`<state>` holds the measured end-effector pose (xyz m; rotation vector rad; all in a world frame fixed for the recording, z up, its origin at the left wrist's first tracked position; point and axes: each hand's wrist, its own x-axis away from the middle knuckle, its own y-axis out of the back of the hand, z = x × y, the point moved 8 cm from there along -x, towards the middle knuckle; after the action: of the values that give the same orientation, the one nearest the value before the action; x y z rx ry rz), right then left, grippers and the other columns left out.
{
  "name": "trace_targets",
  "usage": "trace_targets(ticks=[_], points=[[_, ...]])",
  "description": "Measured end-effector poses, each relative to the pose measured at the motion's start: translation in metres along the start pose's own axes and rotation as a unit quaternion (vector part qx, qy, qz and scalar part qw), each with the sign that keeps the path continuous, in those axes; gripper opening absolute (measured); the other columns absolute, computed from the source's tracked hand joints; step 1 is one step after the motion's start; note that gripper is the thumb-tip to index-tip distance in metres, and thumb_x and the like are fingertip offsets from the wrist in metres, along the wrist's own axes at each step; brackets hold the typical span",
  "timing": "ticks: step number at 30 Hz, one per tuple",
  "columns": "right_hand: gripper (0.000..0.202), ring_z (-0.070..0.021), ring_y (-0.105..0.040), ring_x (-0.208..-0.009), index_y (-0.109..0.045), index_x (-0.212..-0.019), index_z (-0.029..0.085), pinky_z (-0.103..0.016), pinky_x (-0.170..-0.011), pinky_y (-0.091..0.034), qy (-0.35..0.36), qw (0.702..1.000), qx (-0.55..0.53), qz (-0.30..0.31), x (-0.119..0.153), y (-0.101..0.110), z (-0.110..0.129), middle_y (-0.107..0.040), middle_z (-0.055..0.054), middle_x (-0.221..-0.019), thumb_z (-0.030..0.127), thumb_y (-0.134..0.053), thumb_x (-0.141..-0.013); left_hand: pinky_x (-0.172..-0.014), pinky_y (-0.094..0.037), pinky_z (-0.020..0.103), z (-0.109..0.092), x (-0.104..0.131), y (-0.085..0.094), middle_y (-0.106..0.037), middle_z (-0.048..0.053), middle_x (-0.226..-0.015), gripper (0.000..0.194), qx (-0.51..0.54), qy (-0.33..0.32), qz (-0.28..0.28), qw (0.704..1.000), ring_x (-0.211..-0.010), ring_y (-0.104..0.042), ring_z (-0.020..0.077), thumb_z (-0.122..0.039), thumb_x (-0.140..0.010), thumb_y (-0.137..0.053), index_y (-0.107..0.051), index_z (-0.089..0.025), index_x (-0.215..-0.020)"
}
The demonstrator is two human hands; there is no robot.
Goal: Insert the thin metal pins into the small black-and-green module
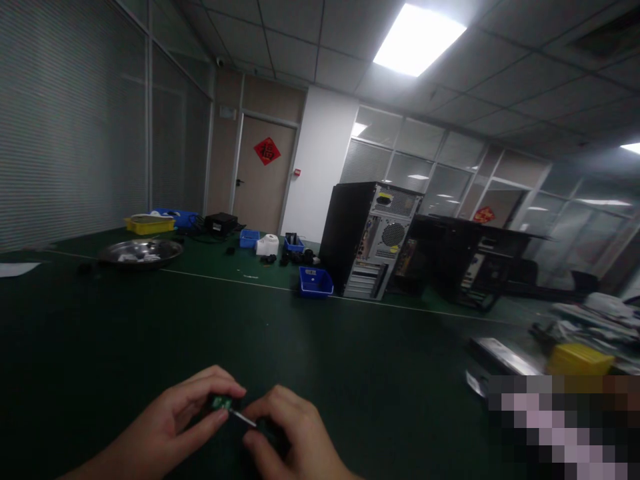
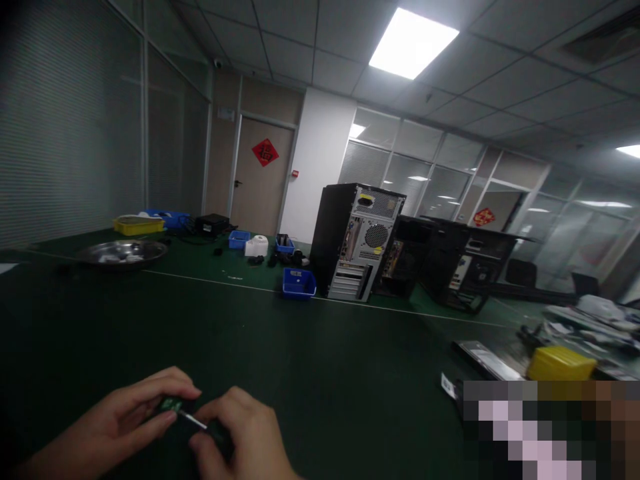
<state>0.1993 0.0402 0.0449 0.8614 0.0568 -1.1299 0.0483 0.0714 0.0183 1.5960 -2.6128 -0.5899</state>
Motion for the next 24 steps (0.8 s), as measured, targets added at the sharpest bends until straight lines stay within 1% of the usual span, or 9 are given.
trace_targets(ticks=[4,6,10,12,16,20,24], points=[[0.02,-0.0203,-0.069,-0.082,-0.073,-0.099,0.016,-0.025,-0.072,-0.05,0.004,1.0,0.002,0.007,0.0,-0.001,-0.003,-0.073,-0.01,-0.091,0.018,-0.064,-0.082,-0.082,-0.054,0.031,-0.002,0.003,0.006,-0.069,0.002,-0.096,0.022,-0.016,0.045,-0.049,0.998,-0.09,-0.066,0.0231,-0.034,-0.086,-0.061,-0.075,-0.027,-0.103],[0.019,-0.0199,-0.068,-0.081,-0.072,-0.1,0.017,-0.025,-0.071,-0.049,-0.002,1.0,0.009,0.006,0.0,-0.001,-0.003,-0.073,-0.009,-0.09,0.018,-0.063,-0.083,-0.08,-0.054,0.03,-0.006,0.005,0.007,-0.07,0.002,-0.094,0.022,-0.032,0.045,-0.056,0.997,-0.088,-0.066,0.0226,-0.034,-0.086,-0.061,-0.075,-0.027,-0.101],[0.018,-0.0186,-0.067,-0.078,-0.072,-0.099,0.018,-0.024,-0.068,-0.049,0.003,1.0,0.019,0.008,0.001,0.001,0.002,-0.071,-0.007,-0.087,0.019,-0.062,-0.084,-0.081,-0.053,0.03,-0.022,0.006,0.004,-0.073,0.002,-0.092,0.019,-0.086,-0.008,-0.045,0.995,-0.09,-0.068,0.0244,-0.03,-0.085,-0.062,-0.076,-0.028,-0.097],[0.018,-0.0178,-0.067,-0.078,-0.072,-0.1,0.017,-0.024,-0.068,-0.049,0.009,1.0,0.016,0.016,0.001,0.001,0.005,-0.07,-0.006,-0.087,0.019,-0.062,-0.085,-0.082,-0.053,0.03,-0.026,0.006,0.004,-0.075,0.002,-0.092,0.018,-0.107,-0.02,-0.044,0.993,-0.09,-0.069,0.0247,-0.029,-0.084,-0.064,-0.077,-0.029,-0.096],[0.018,-0.0169,-0.067,-0.08,-0.072,-0.102,0.019,-0.023,-0.07,-0.048,0.001,1.0,0.017,0.027,0.001,0.0,0.002,-0.07,-0.005,-0.09,0.018,-0.062,-0.086,-0.082,-0.054,0.029,-0.024,0.009,0.006,-0.078,0.001,-0.095,0.018,-0.155,-0.018,-0.05,0.987,-0.092,-0.071,0.0245,-0.029,-0.085,-0.066,-0.078,-0.032,-0.099],[0.018,-0.0173,-0.066,-0.079,-0.072,-0.101,0.018,-0.024,-0.068,-0.048,-0.006,0.999,0.032,0.029,0.002,-0.002,-0.002,-0.07,-0.006,-0.09,0.017,-0.063,-0.085,-0.082,-0.056,0.027,-0.021,0.01,0.005,-0.079,0.0,-0.1,0.023,-0.194,-0.044,-0.028,0.98,-0.093,-0.072,0.024,-0.029,-0.088,-0.065,-0.076,-0.036,-0.107],[0.018,-0.0181,-0.065,-0.079,-0.072,-0.101,0.016,-0.024,-0.067,-0.047,-0.001,0.998,0.047,0.03,0.003,-0.002,-0.001,-0.07,-0.007,-0.09,0.018,-0.063,-0.085,-0.084,-0.056,0.026,-0.019,0.009,0.004,-0.079,-0.001,-0.103,0.025,-0.194,-0.051,-0.014,0.979,-0.095,-0.073,0.0242,-0.029,-0.089,-0.065,-0.075,-0.039,-0.11]])
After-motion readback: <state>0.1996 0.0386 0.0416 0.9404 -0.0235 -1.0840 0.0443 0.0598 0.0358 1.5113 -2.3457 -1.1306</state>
